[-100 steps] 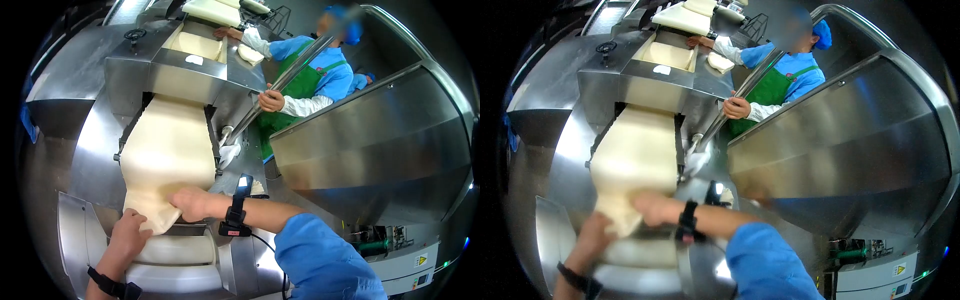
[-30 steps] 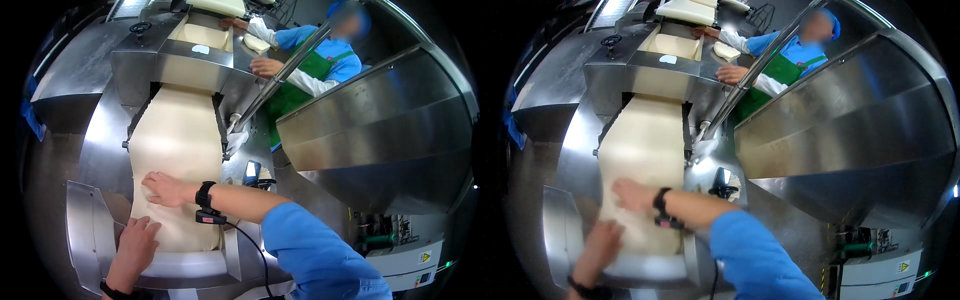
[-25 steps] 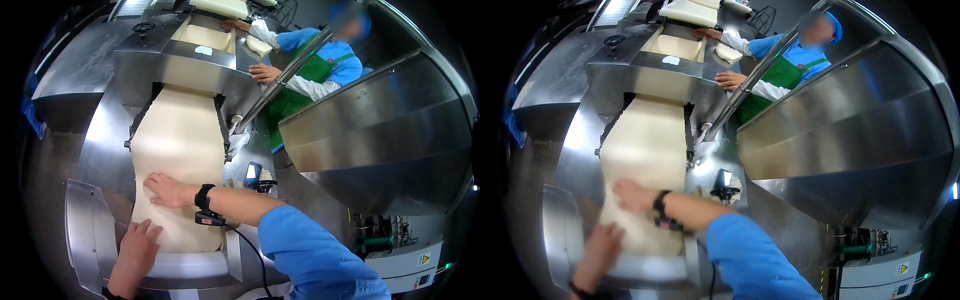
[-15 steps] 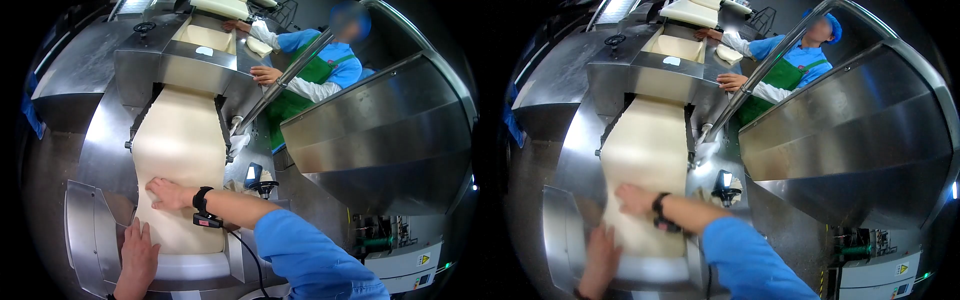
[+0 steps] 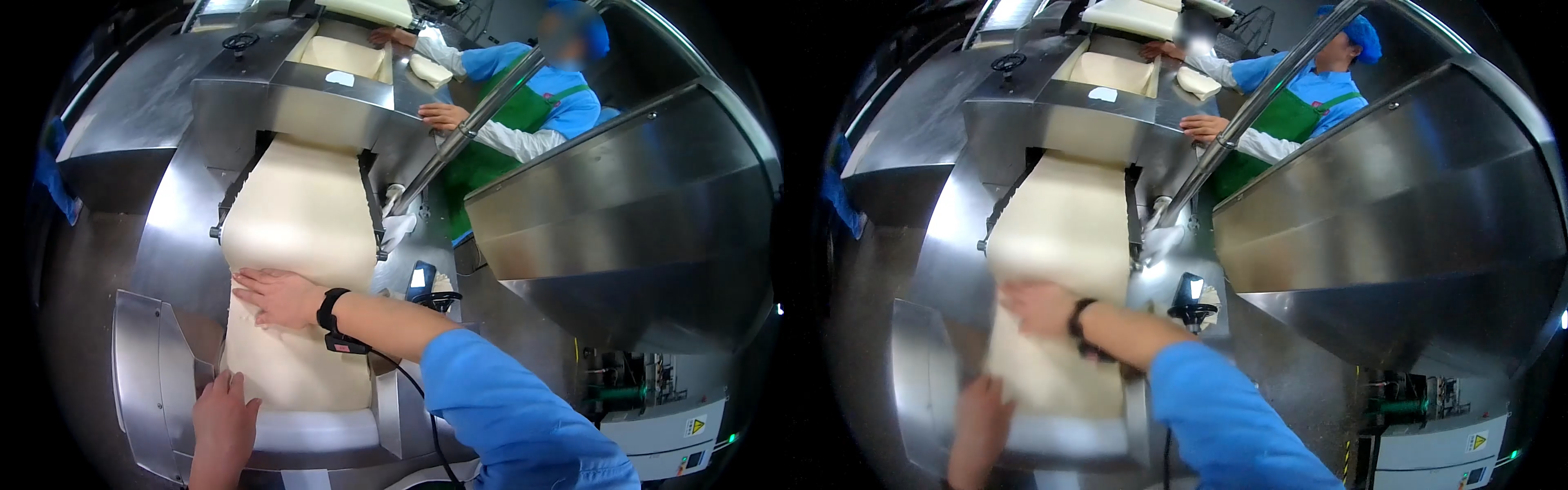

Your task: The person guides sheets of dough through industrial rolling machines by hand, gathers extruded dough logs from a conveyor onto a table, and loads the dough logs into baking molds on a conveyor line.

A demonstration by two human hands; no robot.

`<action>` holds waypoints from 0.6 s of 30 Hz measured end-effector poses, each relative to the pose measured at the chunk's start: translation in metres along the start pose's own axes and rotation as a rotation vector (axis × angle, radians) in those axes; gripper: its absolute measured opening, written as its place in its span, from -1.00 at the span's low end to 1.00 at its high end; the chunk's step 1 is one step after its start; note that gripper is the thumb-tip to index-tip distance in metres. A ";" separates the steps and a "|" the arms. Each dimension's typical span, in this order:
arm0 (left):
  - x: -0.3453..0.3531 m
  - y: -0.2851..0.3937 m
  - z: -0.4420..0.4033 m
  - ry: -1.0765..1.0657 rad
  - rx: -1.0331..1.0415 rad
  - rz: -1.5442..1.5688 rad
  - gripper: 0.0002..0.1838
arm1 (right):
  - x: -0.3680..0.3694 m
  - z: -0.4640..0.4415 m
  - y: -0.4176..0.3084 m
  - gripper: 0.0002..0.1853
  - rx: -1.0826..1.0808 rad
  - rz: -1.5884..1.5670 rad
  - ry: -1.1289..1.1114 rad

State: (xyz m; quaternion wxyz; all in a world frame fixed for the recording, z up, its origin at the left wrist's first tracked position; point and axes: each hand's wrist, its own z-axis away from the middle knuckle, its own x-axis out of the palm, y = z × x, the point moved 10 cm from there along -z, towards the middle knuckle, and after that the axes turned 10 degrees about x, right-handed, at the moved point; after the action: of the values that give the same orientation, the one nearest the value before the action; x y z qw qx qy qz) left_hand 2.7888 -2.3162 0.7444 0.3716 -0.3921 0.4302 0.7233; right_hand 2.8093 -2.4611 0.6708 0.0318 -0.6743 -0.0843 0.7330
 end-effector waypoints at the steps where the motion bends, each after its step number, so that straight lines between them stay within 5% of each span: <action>1: -0.009 0.002 0.011 0.090 0.030 0.026 -0.46 | 0.007 0.000 0.004 -0.31 0.029 -0.033 -0.052; 3: 0.001 -0.002 0.034 0.179 0.052 0.056 -0.47 | 0.011 -0.001 0.006 -0.30 0.052 -0.054 -0.096; 5: 0.022 -0.043 0.084 0.594 -0.088 0.518 -0.44 | 0.020 -0.003 0.009 -0.29 0.081 -0.065 -0.138; 7: 0.047 -0.066 0.130 0.679 -0.133 0.430 -0.51 | 0.030 -0.002 0.011 -0.30 0.095 -0.096 -0.156; 10: 0.127 -0.099 0.215 0.731 -0.720 0.952 -0.64 | 0.029 -0.001 0.009 -0.32 0.123 -0.135 -0.222; 12: 0.079 -0.029 0.227 0.970 -0.305 0.223 -0.62 | 0.038 -0.001 0.010 -0.32 0.121 -0.141 -0.228; 16: 0.165 -0.018 0.231 0.608 -0.599 0.569 -0.58 | 0.042 -0.002 0.008 -0.34 0.132 -0.145 -0.241; 17: 0.152 0.004 0.214 0.536 -0.356 0.172 -0.63 | 0.043 -0.001 0.005 -0.35 0.118 -0.135 -0.205; 18: 0.152 0.003 0.210 0.542 -0.349 0.173 -0.63 | 0.044 0.000 0.003 -0.35 0.122 -0.129 -0.202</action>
State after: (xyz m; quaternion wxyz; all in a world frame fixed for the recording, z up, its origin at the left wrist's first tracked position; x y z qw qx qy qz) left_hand 2.6711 -2.0949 0.6781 0.1081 -0.5899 0.4145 0.6845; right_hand 2.8057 -2.4575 0.6273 0.1111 -0.5871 -0.0854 0.7973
